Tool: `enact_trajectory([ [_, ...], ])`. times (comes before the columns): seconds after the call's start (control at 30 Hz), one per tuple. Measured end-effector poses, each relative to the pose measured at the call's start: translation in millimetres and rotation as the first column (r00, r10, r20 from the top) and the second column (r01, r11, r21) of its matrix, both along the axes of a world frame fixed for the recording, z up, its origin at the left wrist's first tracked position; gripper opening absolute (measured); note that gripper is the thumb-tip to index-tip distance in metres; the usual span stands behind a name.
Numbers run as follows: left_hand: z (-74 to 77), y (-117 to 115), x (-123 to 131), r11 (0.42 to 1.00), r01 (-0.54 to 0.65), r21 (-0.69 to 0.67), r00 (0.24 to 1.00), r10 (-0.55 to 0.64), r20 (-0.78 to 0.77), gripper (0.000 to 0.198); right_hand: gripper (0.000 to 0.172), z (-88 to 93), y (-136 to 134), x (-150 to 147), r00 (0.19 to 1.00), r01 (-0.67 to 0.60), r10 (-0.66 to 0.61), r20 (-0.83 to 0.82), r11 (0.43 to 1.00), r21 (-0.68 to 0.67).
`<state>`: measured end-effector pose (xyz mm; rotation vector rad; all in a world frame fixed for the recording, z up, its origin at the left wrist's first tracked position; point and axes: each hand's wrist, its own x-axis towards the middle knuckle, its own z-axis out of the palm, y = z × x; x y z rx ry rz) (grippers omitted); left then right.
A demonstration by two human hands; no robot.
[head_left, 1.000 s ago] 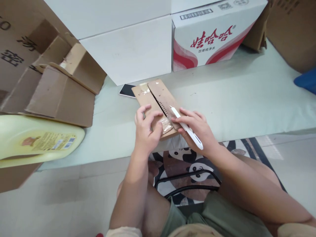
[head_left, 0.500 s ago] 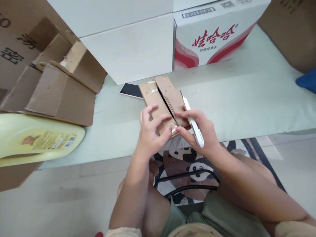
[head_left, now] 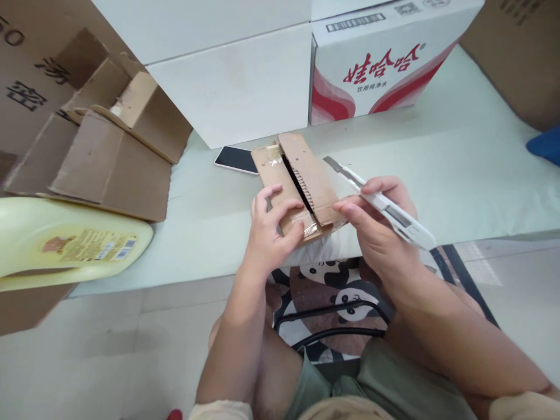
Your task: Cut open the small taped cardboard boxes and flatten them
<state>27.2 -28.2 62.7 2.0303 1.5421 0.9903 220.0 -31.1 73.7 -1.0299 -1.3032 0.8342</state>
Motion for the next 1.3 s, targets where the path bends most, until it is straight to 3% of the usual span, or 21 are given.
enact_trajectory([
  [0.2, -2.2, 0.6, 0.0, 1.0, -0.005, 0.014, 1.0, 0.005, 0.022, 0.026, 0.022, -1.3, 11.3, 8.2, 0.987, -0.025, 0.027, 0.159, 1.0, -0.014],
  [0.43, -2.0, 0.8, 1.5, 1.0, 0.014, 0.013, 1.0, -0.014, 0.027, 0.027, 0.013, 5.5, 17.7, 5.3, 0.899, 0.029, -0.016, 0.437, 0.999, -0.023],
  [0.77, -1.0, 0.3, 2.9, 1.0, 0.003, 0.012, 1.0, -0.003, 0.014, 0.027, 0.037, 7.7, 16.1, 0.2, 0.735, 0.105, -0.1, 0.671, 0.994, 0.032],
  [0.87, -0.7, 0.8, 3.2, 1.0, 0.0, 0.001, 1.0, 0.0, 0.01, 0.026, 0.039, 8.9, 19.1, 2.6, 0.75, 0.127, -0.102, 0.653, 0.992, 0.01],
  [1.03, -1.2, 0.5, 2.0, 1.0, 0.005, 0.002, 1.0, -0.005, 0.031, 0.026, 0.041, -3.4, 37.0, 9.9, 0.89, 0.096, -0.023, 0.456, 0.986, -0.137],
  [1.17, -2.3, -0.1, 0.5, 1.0, -0.001, -0.01, 1.0, 0.001, 0.02, 0.025, 0.038, -15.5, 50.7, 11.9, 0.976, -0.037, 0.09, 0.198, 0.965, -0.259],
  [1.3, -3.0, 0.3, 0.2, 1.0, -0.012, -0.004, 1.0, 0.012, 0.01, 0.025, 0.046, -15.0, 50.1, 9.6, 0.989, -0.106, 0.13, 0.077, 0.961, -0.254],
])
